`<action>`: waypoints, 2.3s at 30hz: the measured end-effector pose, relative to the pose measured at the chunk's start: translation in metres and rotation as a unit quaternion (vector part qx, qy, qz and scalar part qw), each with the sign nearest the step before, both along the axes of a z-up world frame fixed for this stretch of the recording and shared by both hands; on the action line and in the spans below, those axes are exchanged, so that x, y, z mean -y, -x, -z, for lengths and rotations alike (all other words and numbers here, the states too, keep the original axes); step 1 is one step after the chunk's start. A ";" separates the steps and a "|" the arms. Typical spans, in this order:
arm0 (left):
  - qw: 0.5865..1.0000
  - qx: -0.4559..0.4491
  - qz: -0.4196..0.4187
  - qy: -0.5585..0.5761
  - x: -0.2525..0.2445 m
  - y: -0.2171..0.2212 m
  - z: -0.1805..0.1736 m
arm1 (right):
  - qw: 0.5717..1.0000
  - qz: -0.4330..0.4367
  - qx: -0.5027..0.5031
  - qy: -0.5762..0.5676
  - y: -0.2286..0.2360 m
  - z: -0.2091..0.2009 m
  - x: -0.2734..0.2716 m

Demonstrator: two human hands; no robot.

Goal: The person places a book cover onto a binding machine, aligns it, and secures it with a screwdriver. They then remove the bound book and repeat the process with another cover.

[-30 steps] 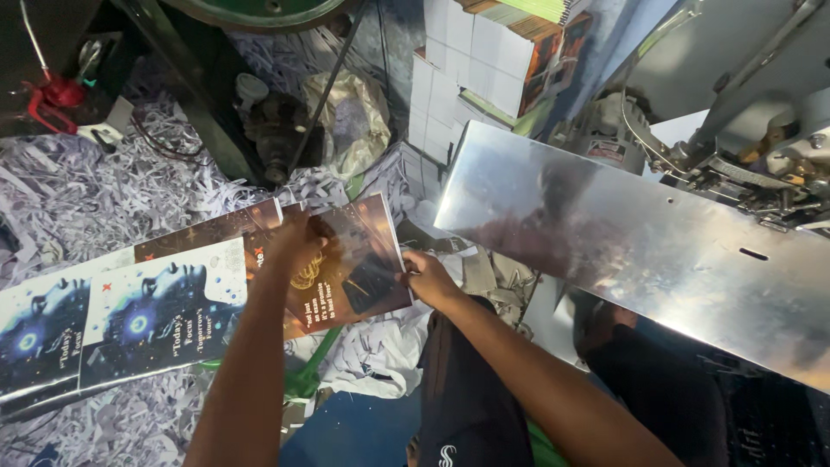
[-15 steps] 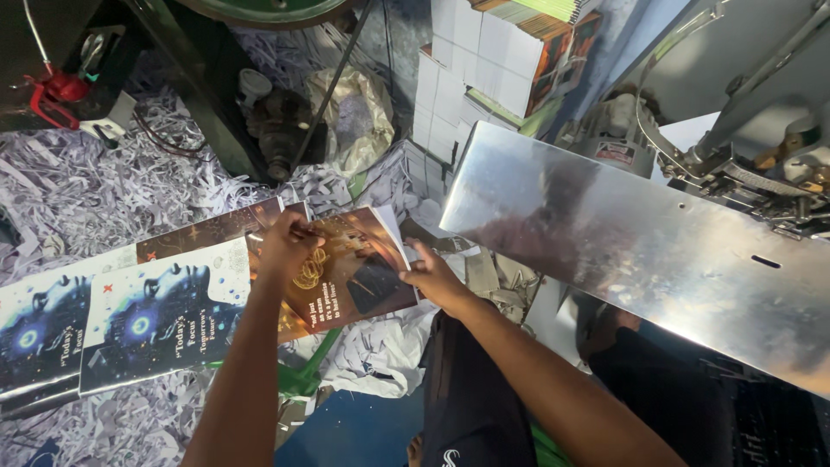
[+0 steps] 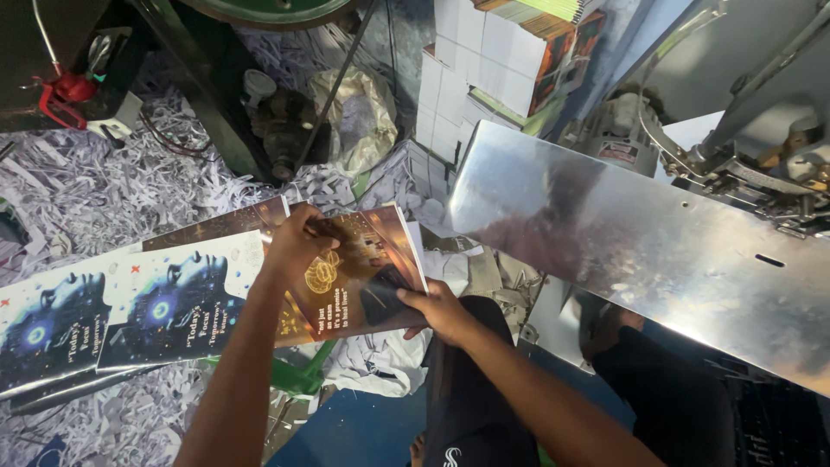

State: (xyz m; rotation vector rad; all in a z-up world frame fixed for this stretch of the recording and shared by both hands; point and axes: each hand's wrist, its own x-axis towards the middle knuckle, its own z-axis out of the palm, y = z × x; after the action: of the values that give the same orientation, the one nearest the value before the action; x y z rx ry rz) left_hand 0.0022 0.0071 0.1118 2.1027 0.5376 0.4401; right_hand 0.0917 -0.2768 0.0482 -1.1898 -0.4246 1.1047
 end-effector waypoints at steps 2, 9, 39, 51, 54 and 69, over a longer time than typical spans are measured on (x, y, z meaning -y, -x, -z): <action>0.999 -0.032 0.021 -0.030 0.002 -0.001 -0.015 | 0.999 0.017 -0.021 -0.017 0.001 0.003 0.005; 0.928 -0.221 -0.068 -0.292 -0.015 0.017 -0.060 | 0.998 0.054 -0.020 -0.020 -0.007 -0.012 0.044; 0.971 0.175 -0.124 0.105 -0.172 0.251 -0.067 | 0.957 0.151 -0.247 -0.025 -0.071 -0.101 0.080; 0.961 0.257 -0.088 0.061 -0.240 0.220 -0.049 | 0.998 0.066 -0.014 0.005 -0.091 -0.161 0.087; 0.965 0.234 -0.117 0.002 -0.238 0.208 -0.062 | 0.988 0.142 0.052 -0.036 -0.099 -0.159 0.098; 0.970 0.235 -0.024 -0.054 -0.256 0.135 -0.114 | 0.988 0.097 0.067 -0.101 -0.106 -0.176 0.146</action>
State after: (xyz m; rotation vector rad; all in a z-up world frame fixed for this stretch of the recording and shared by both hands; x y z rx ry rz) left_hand -0.1325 0.2629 0.2253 1.9939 0.2884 0.9822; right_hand 0.1973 -0.4229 0.2239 -1.1025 -0.5001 0.7972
